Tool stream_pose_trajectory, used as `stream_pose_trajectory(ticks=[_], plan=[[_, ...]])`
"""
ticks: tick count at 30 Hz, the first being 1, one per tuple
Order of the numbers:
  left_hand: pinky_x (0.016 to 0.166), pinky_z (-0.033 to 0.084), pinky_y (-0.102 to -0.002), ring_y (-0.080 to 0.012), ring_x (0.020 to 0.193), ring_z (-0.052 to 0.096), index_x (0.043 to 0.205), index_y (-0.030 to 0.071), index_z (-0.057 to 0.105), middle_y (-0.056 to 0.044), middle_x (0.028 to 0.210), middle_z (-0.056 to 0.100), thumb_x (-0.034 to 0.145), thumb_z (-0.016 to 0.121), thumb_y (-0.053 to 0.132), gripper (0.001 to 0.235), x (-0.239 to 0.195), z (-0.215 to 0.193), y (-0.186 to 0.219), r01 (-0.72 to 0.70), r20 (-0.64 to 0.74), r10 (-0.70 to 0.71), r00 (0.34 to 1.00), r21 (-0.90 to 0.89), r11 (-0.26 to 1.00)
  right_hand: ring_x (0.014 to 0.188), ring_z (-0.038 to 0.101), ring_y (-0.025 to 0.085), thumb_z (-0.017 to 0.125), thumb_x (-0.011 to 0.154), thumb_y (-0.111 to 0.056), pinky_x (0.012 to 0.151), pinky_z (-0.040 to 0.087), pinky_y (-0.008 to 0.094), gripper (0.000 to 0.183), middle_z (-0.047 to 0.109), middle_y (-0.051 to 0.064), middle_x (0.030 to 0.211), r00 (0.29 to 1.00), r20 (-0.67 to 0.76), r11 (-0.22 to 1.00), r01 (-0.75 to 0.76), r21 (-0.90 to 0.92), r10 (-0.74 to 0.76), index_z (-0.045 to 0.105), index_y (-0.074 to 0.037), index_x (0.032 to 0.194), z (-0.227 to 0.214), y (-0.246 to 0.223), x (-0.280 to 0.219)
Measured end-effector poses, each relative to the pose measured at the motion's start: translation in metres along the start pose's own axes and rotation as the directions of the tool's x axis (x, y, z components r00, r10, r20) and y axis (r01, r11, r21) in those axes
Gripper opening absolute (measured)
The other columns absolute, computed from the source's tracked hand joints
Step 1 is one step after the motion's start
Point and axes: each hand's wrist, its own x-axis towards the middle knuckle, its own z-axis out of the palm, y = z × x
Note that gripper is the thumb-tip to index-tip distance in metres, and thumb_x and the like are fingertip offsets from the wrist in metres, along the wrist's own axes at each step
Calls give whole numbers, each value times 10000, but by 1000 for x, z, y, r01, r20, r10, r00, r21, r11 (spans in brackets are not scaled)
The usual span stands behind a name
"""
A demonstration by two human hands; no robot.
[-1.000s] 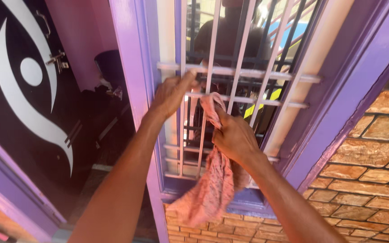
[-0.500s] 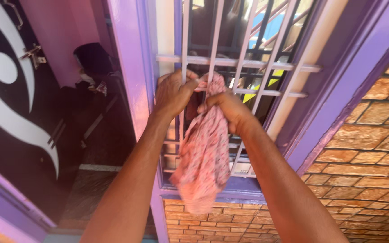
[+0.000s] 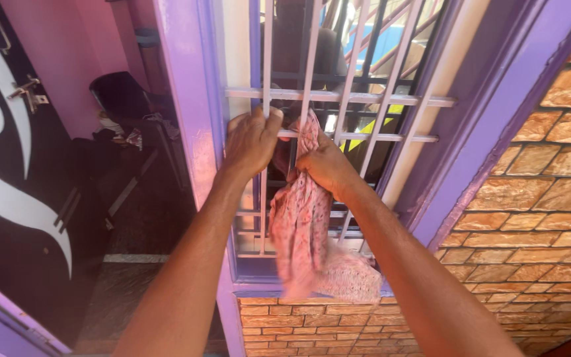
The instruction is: The person cleans the metal bars of a window grill with a pink cloth, wiping different parts of the bars and frame.
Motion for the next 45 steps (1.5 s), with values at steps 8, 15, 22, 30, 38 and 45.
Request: stream_pose_trajectory(ticks=[8, 15, 22, 30, 38, 45], plan=[[1141, 291, -477, -325, 1195, 631, 1202, 47, 624, -151, 1020, 751, 1024, 458, 441, 464, -2, -3, 3, -43, 6, 43, 999, 22, 999, 857, 739, 427, 675, 820, -144, 856, 585, 492, 964, 745, 284, 862, 968, -211, 490, -120, -863, -134, 207, -55, 1658, 5, -5, -13], [1185, 237, -487, -302, 1089, 669, 1402, -89, 405, -143, 888, 756, 960, 549, 571, 807, -8, -7, 26, -23, -10, 24, 1000, 115, 993, 830, 710, 436, 696, 783, -141, 804, 572, 507, 621, 728, 276, 912, 976, -79, 297, -15, -955, -204, 542, -30, 1374, -19, -13, -29], [1167, 271, -461, -343, 1128, 658, 1305, -65, 526, -202, 1039, 724, 990, 663, 508, 668, -12, 13, 6, -107, -183, 171, 968, 313, 944, 792, 748, 422, 635, 710, -124, 783, 601, 511, 758, 754, 265, 867, 980, -153, 731, -13, -682, -125, 465, -67, 1447, 12, -18, -10], [1150, 314, -476, -294, 1067, 671, 1252, -12, 557, -138, 950, 730, 935, 671, 331, 481, -18, 13, 25, -26, -214, 69, 974, 195, 980, 931, 729, 444, 614, 827, -135, 897, 555, 561, 787, 738, 274, 965, 987, -93, 250, -58, -966, -130, 418, -198, 1587, -28, -19, -32], [1245, 178, -507, -365, 1269, 590, 1440, -121, 376, -272, 1228, 652, 1035, 684, 383, 716, -21, 21, 34, -22, -249, 128, 960, 387, 922, 953, 703, 440, 692, 765, -194, 894, 540, 547, 708, 723, 255, 980, 992, -26, 381, 23, -924, -123, 496, -164, 1444, -35, -24, -46], [1149, 310, -405, -393, 1335, 548, 1485, -4, 423, -297, 1392, 603, 960, 618, 204, 598, -54, 60, 91, -38, -600, 228, 767, 311, 950, 941, 694, 478, 582, 934, -180, 892, 521, 591, 560, 710, 313, 946, 977, -135, 528, -29, -849, -163, 492, -162, 1486, -17, -25, -46]])
